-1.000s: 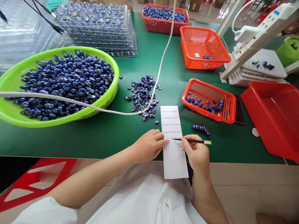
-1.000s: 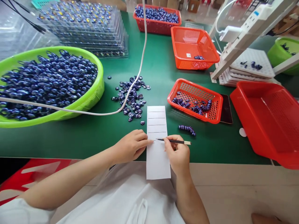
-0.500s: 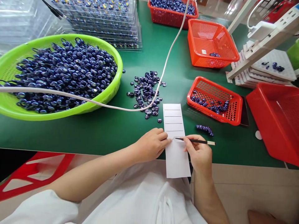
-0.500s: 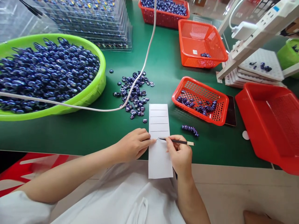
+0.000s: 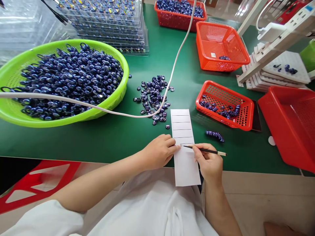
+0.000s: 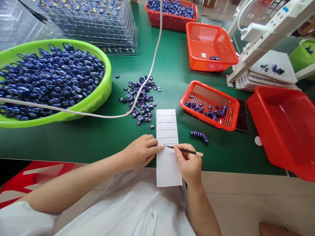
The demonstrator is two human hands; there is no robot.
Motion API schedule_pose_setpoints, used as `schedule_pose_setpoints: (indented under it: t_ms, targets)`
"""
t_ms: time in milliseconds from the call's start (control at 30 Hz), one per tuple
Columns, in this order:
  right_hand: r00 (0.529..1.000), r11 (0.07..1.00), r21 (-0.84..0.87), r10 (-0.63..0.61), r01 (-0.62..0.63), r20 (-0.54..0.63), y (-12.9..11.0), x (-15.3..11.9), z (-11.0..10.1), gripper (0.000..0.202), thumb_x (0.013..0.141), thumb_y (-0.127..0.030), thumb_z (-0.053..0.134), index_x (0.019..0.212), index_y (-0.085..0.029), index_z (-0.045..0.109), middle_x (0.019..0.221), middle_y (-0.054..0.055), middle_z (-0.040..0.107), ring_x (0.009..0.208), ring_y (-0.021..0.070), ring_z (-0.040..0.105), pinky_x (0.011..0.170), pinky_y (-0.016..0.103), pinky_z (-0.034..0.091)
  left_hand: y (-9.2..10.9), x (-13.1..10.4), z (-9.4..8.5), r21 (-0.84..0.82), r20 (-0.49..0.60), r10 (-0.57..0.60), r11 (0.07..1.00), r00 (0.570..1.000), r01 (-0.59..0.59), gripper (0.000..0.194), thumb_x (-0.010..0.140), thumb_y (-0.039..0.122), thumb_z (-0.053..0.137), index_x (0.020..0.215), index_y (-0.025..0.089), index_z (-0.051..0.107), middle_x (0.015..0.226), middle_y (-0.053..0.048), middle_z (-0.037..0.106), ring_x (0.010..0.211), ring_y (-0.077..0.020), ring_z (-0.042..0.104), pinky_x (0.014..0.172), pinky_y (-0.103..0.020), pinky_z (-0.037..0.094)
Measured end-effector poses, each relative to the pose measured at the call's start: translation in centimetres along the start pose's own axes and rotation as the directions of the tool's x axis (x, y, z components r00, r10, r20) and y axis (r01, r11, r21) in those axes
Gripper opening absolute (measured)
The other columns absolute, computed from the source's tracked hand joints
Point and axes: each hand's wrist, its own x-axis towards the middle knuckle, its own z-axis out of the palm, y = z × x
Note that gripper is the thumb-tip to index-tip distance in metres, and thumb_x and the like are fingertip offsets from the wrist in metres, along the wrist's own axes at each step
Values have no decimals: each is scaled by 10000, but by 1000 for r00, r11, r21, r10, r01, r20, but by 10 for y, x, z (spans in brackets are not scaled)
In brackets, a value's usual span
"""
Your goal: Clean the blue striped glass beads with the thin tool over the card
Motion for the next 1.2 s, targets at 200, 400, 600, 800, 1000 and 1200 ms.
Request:
schedule_pose_setpoints:
  t_ms: [200,400,600,800,1000,1200]
  targets:
    - [999,999,25,24,-23,-29,-2,0,0,161,845,-358,719,863,-198,704,659,-14,665,491,105,594,469,222,511,-1,-1,2,4,3,-1,1000,1000,1,280,966,160,448,1132,165,674,856,-85,620,783,-208,499,684,-341,404]
    - [1000,1000,-10,14,-14,-18,-3,1,2,153,850,-359,714,867,-208,700,626,-26,639,500,107,589,470,219,491,-1,-1,2,-3,4,-4,1000,1000,4,288,965,160,451,1143,168,677,863,-83,628,785,-207,503,686,-342,405]
    - [999,998,53,46,-44,-26,1,1,2,165,829,-349,744,869,-193,705,683,-3,684,482,96,571,459,221,484,-2,0,2,-7,-30,14,1000,999,-15,282,967,162,448,1111,152,690,835,-78,625,762,-211,497,661,-341,397]
    - [997,955,294,63,-48,-40,7,1,-4,129,833,-297,749,851,-185,688,781,36,751,446,81,552,437,228,461,-2,-1,3,-38,-56,4,999,998,-6,283,954,122,450,1134,151,666,862,-88,654,772,-208,538,677,-337,434]
    - [979,934,346,-23,93,-202,4,4,-13,99,817,-245,760,831,-186,683,829,45,767,462,96,593,464,251,495,4,4,0,-252,-136,-222,950,965,183,186,960,177,541,1124,133,616,916,-84,702,806,-186,634,723,-305,509]
    - [931,907,374,-47,191,-361,5,7,-9,115,813,-248,755,821,-177,665,830,46,762,454,101,596,468,270,500,9,41,-12,-528,9,-400,776,917,344,93,835,183,723,921,175,688,762,12,693,677,-117,617,634,-216,468]
